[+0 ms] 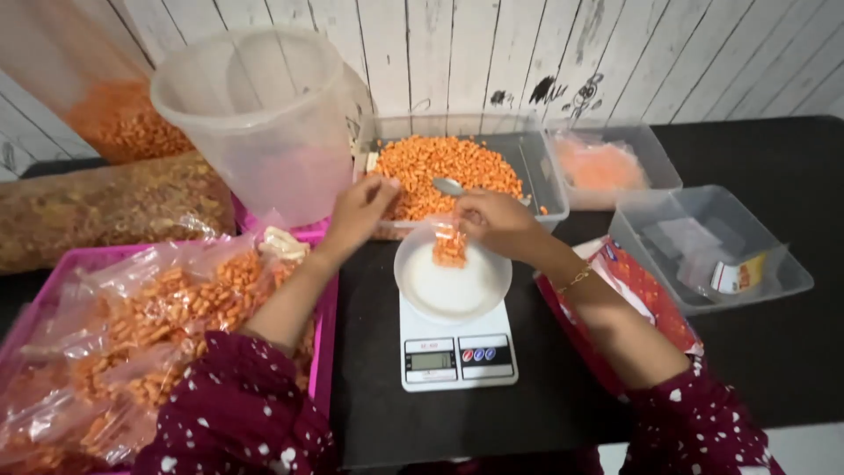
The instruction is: Weighing and packaging orange snacks into small plastic bags using a scale and spoon.
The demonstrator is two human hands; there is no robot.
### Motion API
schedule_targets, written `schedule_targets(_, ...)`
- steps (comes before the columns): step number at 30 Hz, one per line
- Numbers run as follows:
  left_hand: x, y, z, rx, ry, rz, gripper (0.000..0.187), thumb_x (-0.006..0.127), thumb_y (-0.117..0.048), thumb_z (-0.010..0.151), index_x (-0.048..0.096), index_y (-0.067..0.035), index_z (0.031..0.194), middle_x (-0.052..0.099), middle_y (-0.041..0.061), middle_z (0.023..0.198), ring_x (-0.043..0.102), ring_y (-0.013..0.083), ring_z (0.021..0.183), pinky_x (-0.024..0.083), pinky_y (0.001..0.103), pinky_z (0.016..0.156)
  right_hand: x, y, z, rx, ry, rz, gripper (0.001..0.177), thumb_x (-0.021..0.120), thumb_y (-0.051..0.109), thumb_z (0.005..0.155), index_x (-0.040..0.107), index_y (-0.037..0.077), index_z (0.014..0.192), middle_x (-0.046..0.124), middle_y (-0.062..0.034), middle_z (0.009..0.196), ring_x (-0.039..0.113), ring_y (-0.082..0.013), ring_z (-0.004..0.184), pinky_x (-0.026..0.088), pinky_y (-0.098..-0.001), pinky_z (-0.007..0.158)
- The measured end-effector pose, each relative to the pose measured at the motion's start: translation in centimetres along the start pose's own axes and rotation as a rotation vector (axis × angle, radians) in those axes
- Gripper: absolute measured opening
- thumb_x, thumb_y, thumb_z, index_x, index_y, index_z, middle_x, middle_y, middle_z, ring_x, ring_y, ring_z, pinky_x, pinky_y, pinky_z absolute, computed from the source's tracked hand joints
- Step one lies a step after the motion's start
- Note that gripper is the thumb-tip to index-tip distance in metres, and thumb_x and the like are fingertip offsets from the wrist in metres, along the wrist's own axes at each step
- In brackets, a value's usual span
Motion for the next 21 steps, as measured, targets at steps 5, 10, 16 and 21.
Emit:
schedule_targets(5,-1.6,-2.7,-1.0,0.134,-0.103,0.097,0.028,0.057,-0.042,0.103,0.068,-0.017,0.094,0.069,0.013,0.087,0.068,0.0361,0.094,0.052,0.047,0.083,-0.5,-0.9,-0.3,-0.075,-0.072,0.011,0.021,0.068,0.034,0.088,0.071,0.018,0.102,0.062,-0.0097,0.101,0.067,-0.0368,0.097,0.053,-0.0439,0.086)
schedule_targets(10,-1.5,-3.3,-1.5,0.163,-0.047,0.177,0.032,0.051,-0.045,0.105,0.066,-0.019,0.096,0.069,0.014,0.085,0.068,0.0374,0.094,0.053,0.048,0.081,-2.0,0.1,-0.6,-0.118,-0.252,0.036,0.022,0.066,0.025,0.092,0.072,0.013,0.109,0.062,-0.0142,0.101,0.065,-0.0382,0.099,0.052,-0.0458,0.086)
schedule_targets(16,-1.6,-4.1,-1.9,0.218,-0.004,0.307,0.029,0.051,-0.043,0.105,0.065,-0.018,0.096,0.068,0.014,0.086,0.068,0.0367,0.093,0.053,0.048,0.08,-2.3,-0.7,-0.5,-0.076,-0.315,0.033,0.016,0.069,0.027,0.095,0.075,0.016,0.106,0.065,-0.0081,0.086,0.069,-0.0299,0.091,0.053,-0.0393,0.083)
schedule_targets(21,-1.5,-3.9,-2.1,0.247,0.017,0.336,0.028,0.051,-0.043,0.104,0.064,-0.019,0.097,0.068,0.014,0.084,0.068,0.0388,0.092,0.053,0.049,0.08,-1.8,-0.9,-0.8,0.028,-0.258,0.055,0.019,0.067,0.031,0.095,0.073,0.015,0.103,0.067,-0.0097,0.088,0.068,-0.0269,0.089,0.053,-0.0382,0.08)
Point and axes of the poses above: each hand's wrist, its own z-axis towards the middle knuckle, its own x-axis out of the palm, y = z × x, the point moved 2 cm from there along z, towards the middle knuckle
